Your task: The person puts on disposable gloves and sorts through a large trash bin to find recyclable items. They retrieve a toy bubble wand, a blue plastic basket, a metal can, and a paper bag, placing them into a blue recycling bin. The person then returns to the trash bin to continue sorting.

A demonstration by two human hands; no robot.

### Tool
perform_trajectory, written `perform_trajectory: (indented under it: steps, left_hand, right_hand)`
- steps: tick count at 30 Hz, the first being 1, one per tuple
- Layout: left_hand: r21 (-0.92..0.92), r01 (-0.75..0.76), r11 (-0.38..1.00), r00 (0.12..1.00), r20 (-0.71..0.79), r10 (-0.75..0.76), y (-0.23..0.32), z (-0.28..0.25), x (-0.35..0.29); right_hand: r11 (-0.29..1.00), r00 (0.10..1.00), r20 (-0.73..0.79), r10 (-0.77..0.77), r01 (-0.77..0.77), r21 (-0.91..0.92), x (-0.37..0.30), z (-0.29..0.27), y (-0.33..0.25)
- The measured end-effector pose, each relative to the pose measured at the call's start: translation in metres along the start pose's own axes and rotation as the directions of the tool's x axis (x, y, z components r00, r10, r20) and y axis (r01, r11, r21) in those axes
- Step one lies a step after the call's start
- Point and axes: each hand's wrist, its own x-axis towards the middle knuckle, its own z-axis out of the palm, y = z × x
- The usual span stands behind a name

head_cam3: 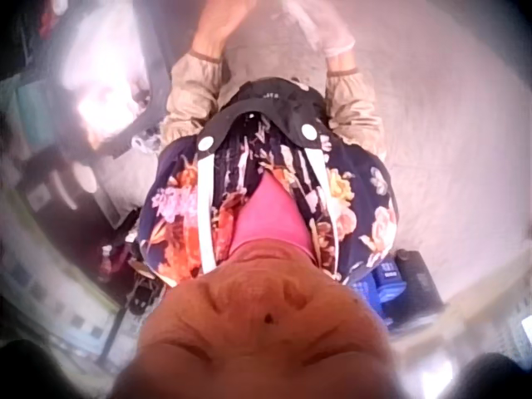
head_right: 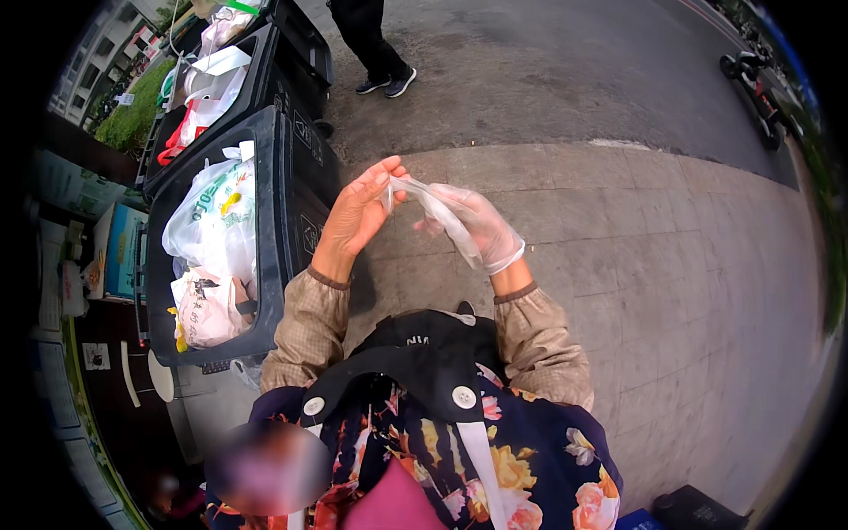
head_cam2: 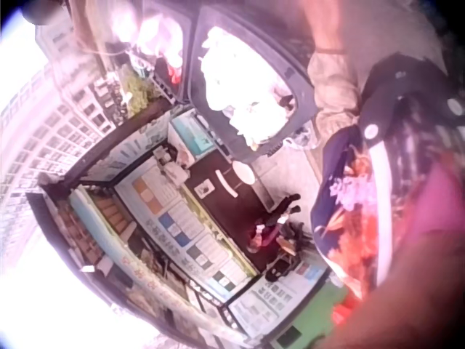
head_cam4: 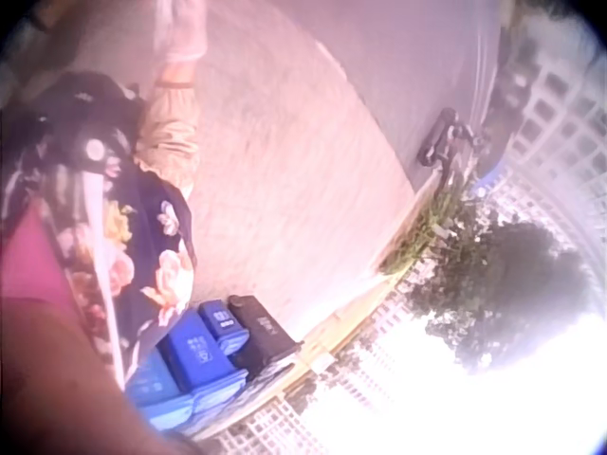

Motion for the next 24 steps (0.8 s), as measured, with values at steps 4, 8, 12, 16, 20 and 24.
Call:
perform_trajectory:
  steps: [4,8,12,16,20,24]
  left_hand:
    - [0.093,0.050,0.994,0.996,-0.083,-0.042,-0.008,-0.017,0.011]
    - [0.100,0.033,0.994,0.994,-0.104,-0.022,0.001,-0.031,0.011]
    - [0.106,-0.001,0.994,0.994,-0.111,0.013,0.007,-0.028,0.008]
    - [-0.001,0.024,1.000,0.997,-0.077,-0.024,0.010,-0.019,0.009]
    - [-0.050,0.046,0.998,0.999,0.002,-0.046,0.016,0.001,0.007]
    - [0.047,0.043,0.998,0.996,0.071,-0.046,0.008,0.006,0.006]
  right_hand:
    - [0.976,0.991,0.083,-0.102,0.116,-0.186,-0.004,-0.001,-0.004]
    - [0.974,0.981,0.106,0.165,-0.179,0.140,-0.002,-0.008,-0.020]
    - [0.996,0.996,-0.048,0.081,-0.082,-0.032,-0.013,-0.002,-0.026]
    - [0.866,0.963,-0.247,0.111,-0.215,-0.451,-0.008,-0.005,-0.033]
    - [0.874,0.926,-0.361,0.107,-0.261,-0.410,-0.005,-0.017,-0.029]
    - [0.465,0.837,-0.316,-0.447,-0.085,-0.881,-0.003,-0.039,-0.009]
